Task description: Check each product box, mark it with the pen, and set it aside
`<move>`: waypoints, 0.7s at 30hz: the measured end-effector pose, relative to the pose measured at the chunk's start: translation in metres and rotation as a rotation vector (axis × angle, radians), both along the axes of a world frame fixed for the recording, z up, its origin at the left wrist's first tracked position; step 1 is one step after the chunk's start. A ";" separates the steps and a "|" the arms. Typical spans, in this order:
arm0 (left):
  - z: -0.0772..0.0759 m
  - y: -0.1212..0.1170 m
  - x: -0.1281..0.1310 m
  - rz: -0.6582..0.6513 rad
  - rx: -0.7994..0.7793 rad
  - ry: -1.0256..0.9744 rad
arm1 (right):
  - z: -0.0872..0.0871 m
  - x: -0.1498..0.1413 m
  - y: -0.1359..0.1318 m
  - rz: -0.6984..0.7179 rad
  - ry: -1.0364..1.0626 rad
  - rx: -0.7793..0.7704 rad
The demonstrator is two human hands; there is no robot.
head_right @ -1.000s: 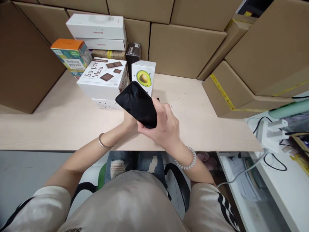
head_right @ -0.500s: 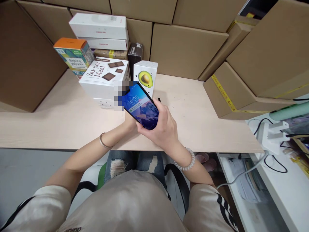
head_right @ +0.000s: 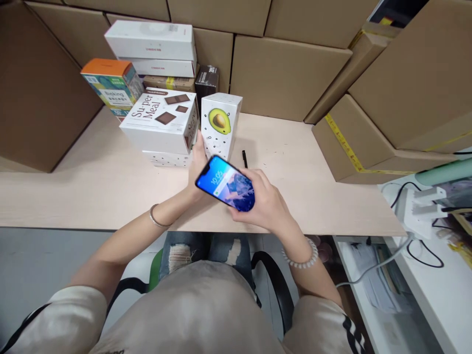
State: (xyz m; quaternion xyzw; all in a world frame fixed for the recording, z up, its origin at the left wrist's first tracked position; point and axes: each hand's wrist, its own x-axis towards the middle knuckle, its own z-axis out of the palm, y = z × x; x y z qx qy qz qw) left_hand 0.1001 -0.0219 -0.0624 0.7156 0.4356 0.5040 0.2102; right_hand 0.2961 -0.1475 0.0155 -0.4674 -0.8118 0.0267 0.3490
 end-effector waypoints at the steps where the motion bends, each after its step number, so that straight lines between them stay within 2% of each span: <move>1: 0.002 0.000 -0.002 0.018 0.018 0.029 | -0.005 0.009 -0.002 0.046 -0.015 -0.080; 4: 0.009 -0.001 -0.007 0.037 0.025 0.067 | -0.025 0.028 -0.008 0.136 -0.034 -0.259; 7: 0.014 -0.001 -0.010 0.035 0.006 0.075 | -0.045 0.030 -0.008 0.160 -0.022 -0.372; 12: 0.013 0.000 -0.012 0.019 0.010 0.089 | -0.057 0.018 0.004 0.109 -0.072 -0.461; 16: 0.010 0.003 -0.015 0.037 0.026 0.074 | -0.058 0.009 0.016 0.123 -0.165 -0.464; 21: 0.007 0.010 -0.020 0.036 0.038 0.043 | -0.066 0.001 0.026 0.191 -0.223 -0.326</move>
